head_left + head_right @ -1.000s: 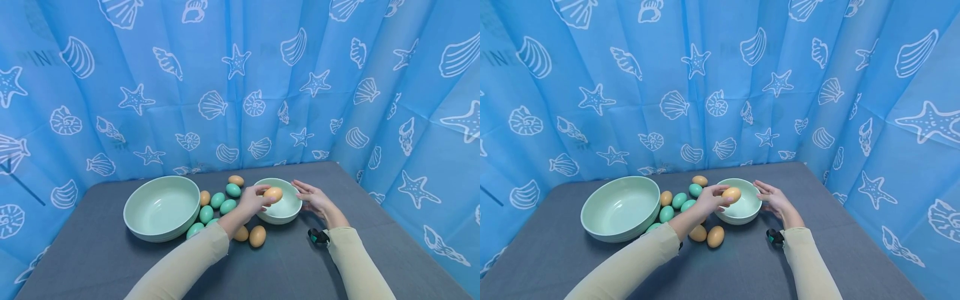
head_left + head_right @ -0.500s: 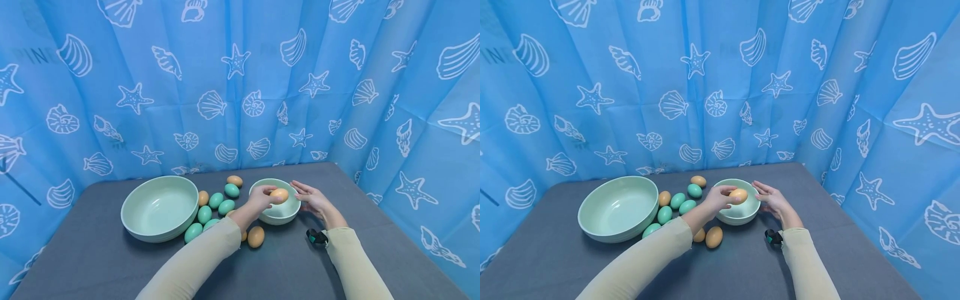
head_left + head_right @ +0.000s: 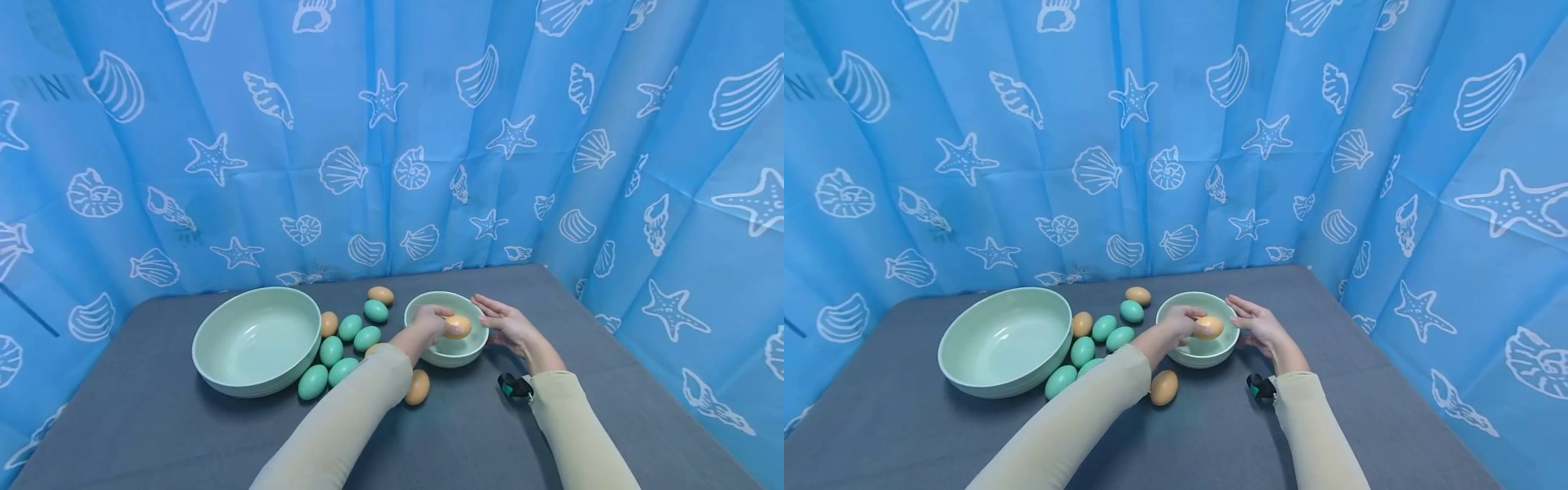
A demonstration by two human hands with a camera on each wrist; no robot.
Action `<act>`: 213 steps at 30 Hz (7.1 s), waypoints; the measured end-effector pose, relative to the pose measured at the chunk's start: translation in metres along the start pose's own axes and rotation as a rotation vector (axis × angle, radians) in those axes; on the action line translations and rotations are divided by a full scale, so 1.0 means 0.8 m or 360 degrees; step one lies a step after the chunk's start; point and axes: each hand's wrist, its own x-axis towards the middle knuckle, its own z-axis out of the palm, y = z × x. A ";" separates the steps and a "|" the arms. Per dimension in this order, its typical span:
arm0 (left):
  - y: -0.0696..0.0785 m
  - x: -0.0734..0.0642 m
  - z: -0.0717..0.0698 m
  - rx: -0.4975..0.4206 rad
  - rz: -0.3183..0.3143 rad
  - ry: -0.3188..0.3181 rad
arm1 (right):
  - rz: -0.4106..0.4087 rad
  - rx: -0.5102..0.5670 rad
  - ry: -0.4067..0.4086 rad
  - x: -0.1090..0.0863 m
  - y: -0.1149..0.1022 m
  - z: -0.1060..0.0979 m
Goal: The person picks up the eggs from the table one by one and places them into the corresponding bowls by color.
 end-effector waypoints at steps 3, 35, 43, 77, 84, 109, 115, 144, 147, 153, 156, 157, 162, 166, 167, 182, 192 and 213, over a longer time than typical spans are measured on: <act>-0.001 -0.001 0.003 0.0158 0.0067 -0.0011 | -0.0017 -0.0016 -0.0008 0.000 0.000 0.000; 0.001 -0.001 0.009 0.0496 0.0040 -0.0249 | 0.0014 0.0033 0.0011 -0.004 -0.001 -0.001; 0.000 0.003 0.007 0.0498 0.0020 -0.0248 | 0.0005 0.0008 0.0038 -0.005 -0.001 0.002; -0.039 -0.086 -0.096 0.0127 0.0565 -0.0509 | 0.0055 0.0023 0.0071 0.000 0.000 0.003; -0.064 -0.090 -0.113 0.0259 0.0689 -0.0714 | 0.0057 -0.0001 0.0047 -0.002 -0.002 0.001; -0.096 -0.084 -0.116 0.0941 0.1105 -0.0871 | 0.0033 -0.0045 0.0020 -0.004 -0.001 -0.001; -0.095 -0.084 -0.110 0.1237 0.1156 -0.0827 | 0.0024 -0.0080 0.0027 -0.004 -0.002 0.000; -0.092 -0.078 -0.113 0.0893 0.1144 -0.0813 | 0.0049 -0.0035 0.0022 -0.002 -0.001 -0.003; -0.090 -0.078 -0.115 0.0804 0.1151 -0.0804 | 0.0049 -0.0012 0.0028 -0.002 -0.001 -0.003; -0.081 -0.079 -0.117 0.0586 0.1064 -0.0831 | 0.0051 -0.0014 0.0034 -0.002 0.000 -0.002; -0.075 -0.079 -0.121 0.0465 0.0999 -0.0877 | 0.0059 -0.0048 0.0044 -0.003 -0.001 -0.002; -0.073 -0.079 -0.121 0.0440 0.0984 -0.0888 | 0.0062 -0.0057 0.0049 -0.003 -0.001 -0.002; -0.062 -0.075 -0.119 0.0369 0.0977 -0.0889 | 0.0071 -0.0106 0.0058 -0.005 -0.003 -0.002; -0.052 -0.071 -0.110 0.0326 0.0986 -0.0792 | 0.0065 -0.0082 0.0051 -0.004 -0.002 -0.002; -0.050 -0.070 -0.108 0.0318 0.0986 -0.0752 | 0.0060 -0.0074 0.0046 -0.004 -0.002 -0.003; -0.028 -0.045 -0.076 0.0092 0.0765 -0.0414 | 0.0048 -0.0008 0.0040 0.001 0.001 -0.003; -0.018 -0.028 -0.057 0.0146 0.0638 -0.0213 | 0.0076 0.0015 0.0068 0.002 0.003 -0.003; -0.012 0.014 -0.008 -0.0089 0.0360 0.0227 | 0.0058 0.0047 0.0067 -0.002 0.005 0.000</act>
